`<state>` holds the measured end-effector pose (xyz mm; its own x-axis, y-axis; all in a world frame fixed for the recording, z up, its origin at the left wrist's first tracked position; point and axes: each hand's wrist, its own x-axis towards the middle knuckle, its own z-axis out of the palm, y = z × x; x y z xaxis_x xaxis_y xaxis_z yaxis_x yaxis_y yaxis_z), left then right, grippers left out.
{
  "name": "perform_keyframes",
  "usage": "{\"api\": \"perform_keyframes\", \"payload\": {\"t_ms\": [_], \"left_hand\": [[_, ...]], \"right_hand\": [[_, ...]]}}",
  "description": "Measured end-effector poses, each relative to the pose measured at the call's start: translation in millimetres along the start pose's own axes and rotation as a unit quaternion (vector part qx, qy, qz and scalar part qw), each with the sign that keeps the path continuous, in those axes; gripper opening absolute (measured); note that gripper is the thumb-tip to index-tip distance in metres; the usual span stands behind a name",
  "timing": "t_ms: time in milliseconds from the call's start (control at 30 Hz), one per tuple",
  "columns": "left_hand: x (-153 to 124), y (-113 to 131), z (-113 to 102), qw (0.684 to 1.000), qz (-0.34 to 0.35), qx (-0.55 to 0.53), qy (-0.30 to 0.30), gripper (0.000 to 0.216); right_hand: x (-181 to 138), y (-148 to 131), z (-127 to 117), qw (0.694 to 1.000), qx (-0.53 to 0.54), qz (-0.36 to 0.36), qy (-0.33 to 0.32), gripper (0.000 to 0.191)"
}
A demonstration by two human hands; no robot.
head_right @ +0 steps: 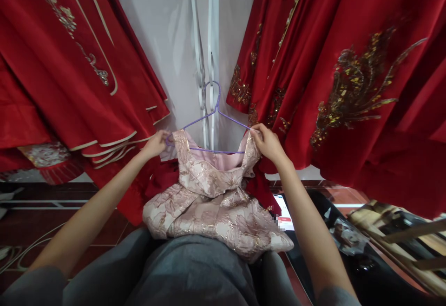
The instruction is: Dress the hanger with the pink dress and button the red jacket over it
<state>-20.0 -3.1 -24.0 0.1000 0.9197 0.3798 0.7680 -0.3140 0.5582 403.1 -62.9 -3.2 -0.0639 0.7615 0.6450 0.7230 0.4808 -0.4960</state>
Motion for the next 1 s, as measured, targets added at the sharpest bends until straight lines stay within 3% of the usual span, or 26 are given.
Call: {"api": "perform_keyframes", "payload": {"t_ms": [133, 267, 433, 500, 533, 600, 733, 800, 867, 1000], "left_hand": [[-16.6, -27.4, 24.1, 0.994, -0.038, 0.067, -0.076, 0.032], [-12.7, -29.4, 29.8, 0.994, -0.034, 0.029, -0.099, 0.016], [44.4, 11.9, -14.3, 0.998, -0.015, -0.029, -0.045, 0.023], [58.3, 41.2, -36.7, 0.997, 0.018, -0.061, 0.033, 0.023], [59.1, 56.7, -46.4, 0.993, 0.049, -0.083, 0.07, 0.023], [48.7, 85.5, -60.9, 0.984, 0.109, -0.106, 0.088, 0.024], [7.4, 116.1, -70.8, 0.985, 0.158, -0.034, -0.058, 0.027], [-6.1, 115.3, -68.2, 0.979, 0.178, 0.052, -0.081, 0.03], [-10.5, 107.2, -62.2, 0.973, 0.187, 0.119, -0.06, 0.032], [-5.9, 87.1, -44.4, 0.974, 0.179, 0.137, -0.038, 0.035]], "right_hand": [[1.7, 0.2, -1.2, 1.0, 0.021, 0.016, -0.011, 0.027], [3.8, 2.6, -4.2, 0.999, 0.034, 0.01, -0.017, 0.029], [11.9, -2.2, -13.7, 0.997, 0.067, 0.028, -0.039, 0.041], [18.5, -5.4, -17.1, 0.994, 0.076, 0.059, -0.056, 0.052], [22.8, -6.4, -18.1, 0.991, 0.08, 0.075, -0.071, 0.057], [32.7, -6.7, -18.1, 0.983, 0.099, 0.1, -0.121, 0.061], [52.9, -2.6, -10.6, 0.951, 0.143, 0.094, -0.256, 0.061], [59.3, -1.0, -4.3, 0.934, 0.151, 0.083, -0.314, 0.062], [61.9, -0.8, 3.2, 0.913, 0.154, 0.08, -0.37, 0.067], [58.8, -2.1, 15.8, 0.879, 0.159, 0.09, -0.441, 0.077]]}}
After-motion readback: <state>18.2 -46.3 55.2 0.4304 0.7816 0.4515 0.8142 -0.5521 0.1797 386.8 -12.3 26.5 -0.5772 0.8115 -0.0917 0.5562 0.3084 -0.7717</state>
